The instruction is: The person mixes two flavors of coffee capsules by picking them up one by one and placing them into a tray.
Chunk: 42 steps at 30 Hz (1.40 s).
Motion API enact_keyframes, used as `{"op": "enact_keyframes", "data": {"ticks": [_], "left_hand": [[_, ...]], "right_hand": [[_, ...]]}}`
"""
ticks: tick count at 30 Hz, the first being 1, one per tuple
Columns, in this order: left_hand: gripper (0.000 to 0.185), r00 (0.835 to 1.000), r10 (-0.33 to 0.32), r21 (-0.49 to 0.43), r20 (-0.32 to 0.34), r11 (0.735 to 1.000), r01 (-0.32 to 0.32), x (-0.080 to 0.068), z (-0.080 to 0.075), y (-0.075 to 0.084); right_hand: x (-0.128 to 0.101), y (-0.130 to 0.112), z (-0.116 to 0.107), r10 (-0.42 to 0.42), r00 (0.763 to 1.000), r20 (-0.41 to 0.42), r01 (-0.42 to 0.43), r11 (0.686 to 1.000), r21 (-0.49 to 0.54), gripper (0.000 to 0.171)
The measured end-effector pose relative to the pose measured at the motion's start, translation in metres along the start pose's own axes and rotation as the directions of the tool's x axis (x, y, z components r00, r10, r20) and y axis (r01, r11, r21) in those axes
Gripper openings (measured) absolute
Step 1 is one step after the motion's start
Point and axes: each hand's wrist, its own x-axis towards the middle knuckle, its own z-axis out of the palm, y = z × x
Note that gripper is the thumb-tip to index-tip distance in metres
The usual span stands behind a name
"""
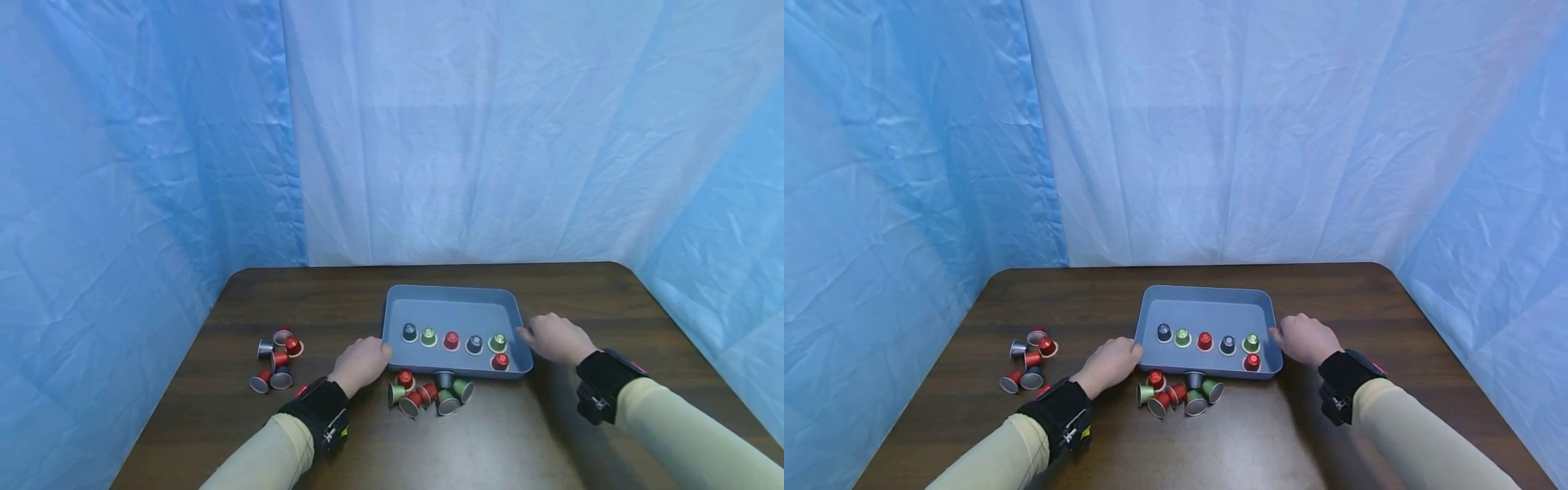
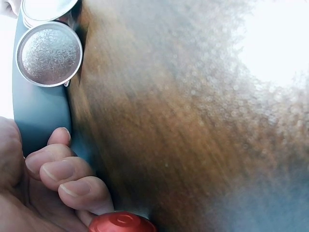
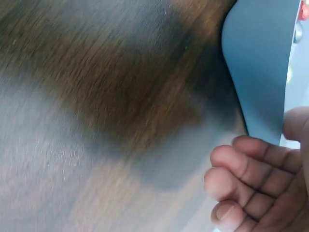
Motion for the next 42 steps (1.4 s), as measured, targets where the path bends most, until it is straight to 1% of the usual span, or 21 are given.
{"op": "enact_keyframes", "data": {"ticks": [6, 10, 15, 21, 24, 32, 39, 42], "left_hand": [[0.032, 1.000, -0.018, -0.008, 0.014, 1.000, 0.018, 0.001, 0.000, 0.000], [0.032, 1.000, 0.002, -0.015, 0.011, 1.000, -0.001, 0.000, -0.001, -0.001], [0.034, 1.000, 0.022, -0.024, 0.006, 0.999, -0.022, -0.001, -0.003, -0.003], [0.033, 1.000, 0.012, -0.030, 0.016, 0.999, -0.011, -0.004, -0.006, -0.007], [0.032, 1.000, 0.008, -0.020, 0.019, 1.000, -0.007, -0.006, -0.008, -0.008], [0.031, 0.999, -0.022, -0.005, 0.049, 1.000, 0.022, -0.015, -0.015, -0.012], [0.031, 0.999, -0.002, 0.035, 0.037, 0.999, 0.000, -0.022, -0.019, -0.014], [0.031, 1.000, -0.001, 0.045, 0.019, 0.999, 0.000, -0.024, -0.023, -0.016]], "right_hand": [[0.002, -0.005, 0.004, 0.027, 0.998, 0.051, -0.028, 0.999, 0.016, 0.032], [0.004, -0.006, 0.005, 0.033, 0.998, 0.056, -0.036, 0.998, 0.045, 0.030], [0.007, -0.009, 0.005, 0.068, 0.992, 0.103, -0.077, 0.993, 0.093, 0.028], [0.011, -0.015, 0.004, 0.078, 0.985, 0.156, -0.098, 0.988, 0.123, 0.028], [0.012, -0.018, 0.005, 0.078, 0.985, 0.156, -0.097, 0.989, 0.116, 0.029], [0.015, -0.027, 0.006, 0.052, 0.991, 0.123, -0.065, 0.993, 0.103, 0.030], [0.019, -0.031, 0.009, 0.067, 0.991, 0.119, -0.078, 0.992, 0.097, 0.029], [0.020, -0.034, 0.009, 0.070, 0.991, 0.116, -0.081, 0.992, 0.091, 0.029]]}}
